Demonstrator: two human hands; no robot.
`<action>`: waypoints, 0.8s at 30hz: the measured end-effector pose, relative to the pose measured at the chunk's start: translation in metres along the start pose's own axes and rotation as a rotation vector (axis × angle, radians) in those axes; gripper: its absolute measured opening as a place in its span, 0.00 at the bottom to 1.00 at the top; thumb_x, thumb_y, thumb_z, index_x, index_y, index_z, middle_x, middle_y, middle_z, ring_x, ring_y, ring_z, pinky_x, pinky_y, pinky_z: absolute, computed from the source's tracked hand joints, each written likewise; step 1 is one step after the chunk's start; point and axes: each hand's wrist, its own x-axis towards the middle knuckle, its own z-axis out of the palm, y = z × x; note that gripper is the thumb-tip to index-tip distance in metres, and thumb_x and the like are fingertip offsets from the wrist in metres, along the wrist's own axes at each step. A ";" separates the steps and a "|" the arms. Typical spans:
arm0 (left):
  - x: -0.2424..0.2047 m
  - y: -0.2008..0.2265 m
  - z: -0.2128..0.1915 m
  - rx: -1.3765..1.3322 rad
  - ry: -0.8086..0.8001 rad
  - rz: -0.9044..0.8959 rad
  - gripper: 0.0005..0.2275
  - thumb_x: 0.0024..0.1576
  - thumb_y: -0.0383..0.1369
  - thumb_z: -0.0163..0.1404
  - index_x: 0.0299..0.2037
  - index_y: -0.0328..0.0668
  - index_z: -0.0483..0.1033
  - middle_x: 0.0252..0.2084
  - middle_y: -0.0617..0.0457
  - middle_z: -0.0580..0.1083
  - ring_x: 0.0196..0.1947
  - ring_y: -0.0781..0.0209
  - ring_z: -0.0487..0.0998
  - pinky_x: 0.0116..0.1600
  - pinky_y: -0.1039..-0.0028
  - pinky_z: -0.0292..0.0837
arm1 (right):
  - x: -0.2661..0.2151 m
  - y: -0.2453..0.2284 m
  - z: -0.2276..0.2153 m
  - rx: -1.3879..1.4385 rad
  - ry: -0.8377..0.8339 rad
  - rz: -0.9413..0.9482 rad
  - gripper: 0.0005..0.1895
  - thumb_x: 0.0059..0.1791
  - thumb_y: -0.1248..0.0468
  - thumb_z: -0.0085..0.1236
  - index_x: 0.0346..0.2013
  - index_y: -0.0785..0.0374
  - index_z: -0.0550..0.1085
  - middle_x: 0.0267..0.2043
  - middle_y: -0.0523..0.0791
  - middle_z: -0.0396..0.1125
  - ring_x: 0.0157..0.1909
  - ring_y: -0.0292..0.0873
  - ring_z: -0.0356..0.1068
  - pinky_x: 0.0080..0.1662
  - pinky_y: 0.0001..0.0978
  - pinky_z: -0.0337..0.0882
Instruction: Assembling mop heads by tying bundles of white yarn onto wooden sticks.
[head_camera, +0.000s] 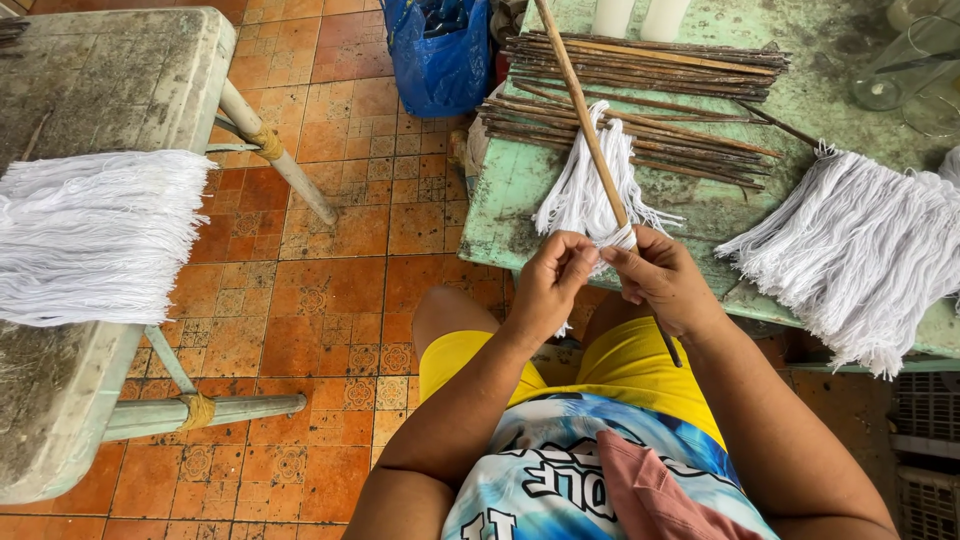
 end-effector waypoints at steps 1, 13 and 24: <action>-0.001 0.002 -0.001 0.000 0.001 -0.001 0.08 0.67 0.38 0.49 0.46 0.43 0.73 0.25 0.49 0.72 0.24 0.69 0.70 0.25 0.82 0.66 | -0.001 -0.002 0.001 0.000 -0.001 0.001 0.08 0.51 0.71 0.61 0.29 0.63 0.71 0.19 0.35 0.46 0.16 0.29 0.52 0.21 0.20 0.61; -0.006 0.011 -0.005 -0.241 -0.030 -0.143 0.10 0.69 0.39 0.44 0.43 0.41 0.72 0.24 0.51 0.69 0.22 0.75 0.64 0.23 0.86 0.61 | -0.007 -0.007 0.002 0.046 -0.035 0.061 0.14 0.52 0.68 0.60 0.24 0.59 0.67 0.19 0.35 0.44 0.17 0.28 0.49 0.21 0.21 0.60; -0.004 0.001 -0.005 -0.345 -0.048 -0.136 0.08 0.68 0.36 0.46 0.42 0.40 0.73 0.25 0.54 0.68 0.23 0.78 0.63 0.23 0.89 0.59 | -0.007 0.001 -0.006 0.058 -0.059 0.094 0.14 0.52 0.67 0.61 0.25 0.59 0.66 0.19 0.35 0.45 0.17 0.28 0.49 0.22 0.22 0.61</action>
